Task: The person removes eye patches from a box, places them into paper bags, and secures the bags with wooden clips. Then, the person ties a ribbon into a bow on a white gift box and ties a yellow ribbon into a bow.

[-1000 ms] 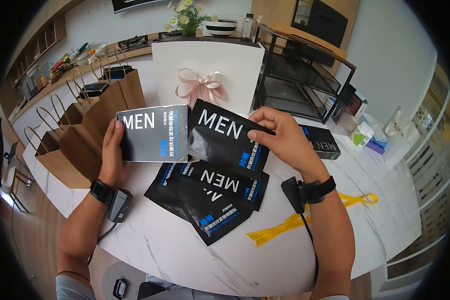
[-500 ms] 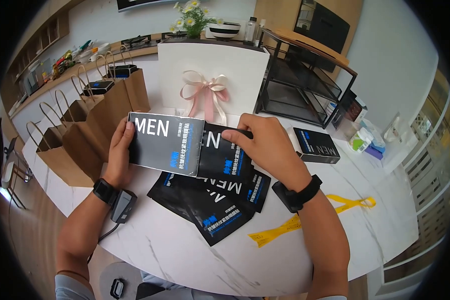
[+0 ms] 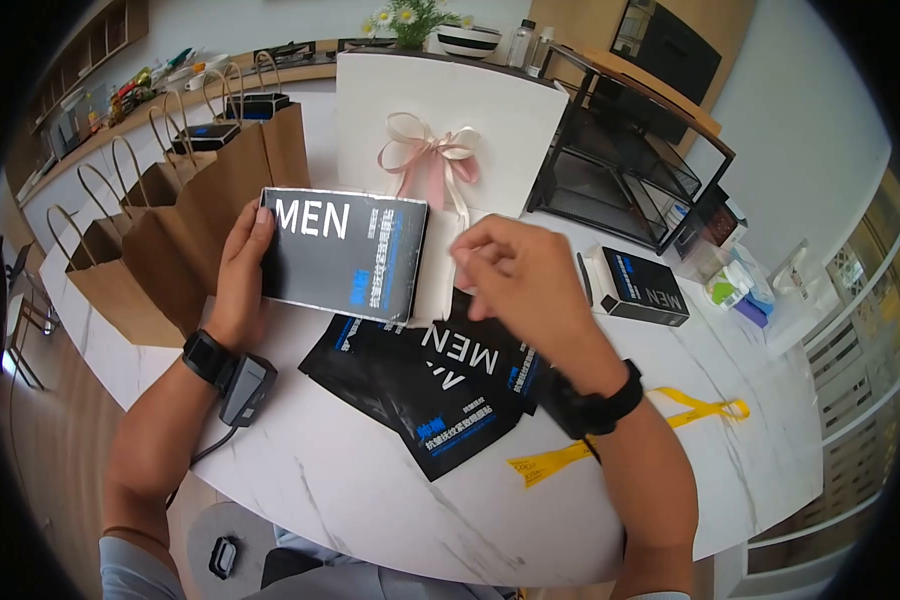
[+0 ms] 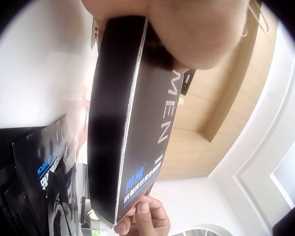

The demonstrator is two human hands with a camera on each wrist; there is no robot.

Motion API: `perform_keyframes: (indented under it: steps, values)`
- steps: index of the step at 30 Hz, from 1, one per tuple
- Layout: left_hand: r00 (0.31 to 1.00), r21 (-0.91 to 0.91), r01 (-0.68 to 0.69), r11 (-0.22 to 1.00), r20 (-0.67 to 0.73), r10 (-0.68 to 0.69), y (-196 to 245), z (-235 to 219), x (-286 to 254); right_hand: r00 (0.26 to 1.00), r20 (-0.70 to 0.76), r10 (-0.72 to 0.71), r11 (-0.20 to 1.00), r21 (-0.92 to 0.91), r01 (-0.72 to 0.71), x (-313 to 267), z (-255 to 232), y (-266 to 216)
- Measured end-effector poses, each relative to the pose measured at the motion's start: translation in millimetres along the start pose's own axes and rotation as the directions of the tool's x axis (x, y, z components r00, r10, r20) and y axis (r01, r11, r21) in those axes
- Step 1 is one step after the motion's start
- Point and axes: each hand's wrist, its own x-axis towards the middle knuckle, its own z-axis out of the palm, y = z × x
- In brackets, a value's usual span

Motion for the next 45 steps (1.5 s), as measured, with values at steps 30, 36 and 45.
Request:
perform_keyframes:
  steps: [30,36,45]
  values:
    - [0.994,-0.045,0.05,0.998,-0.091,-0.054,-6,-5,2,0.975,-0.172,-0.142,0.989,0.013,0.146,2,-67,41]
    - [0.996,-0.031,0.056,0.998,-0.065,-0.057,-9,-9,4,0.993,-0.076,-0.096,0.989,0.106,0.104,1,-59,40]
    - [0.997,-0.064,0.045,0.997,-0.061,-0.048,-6,-5,2,0.997,-0.074,0.023,0.987,0.157,-0.011,-3,-68,43]
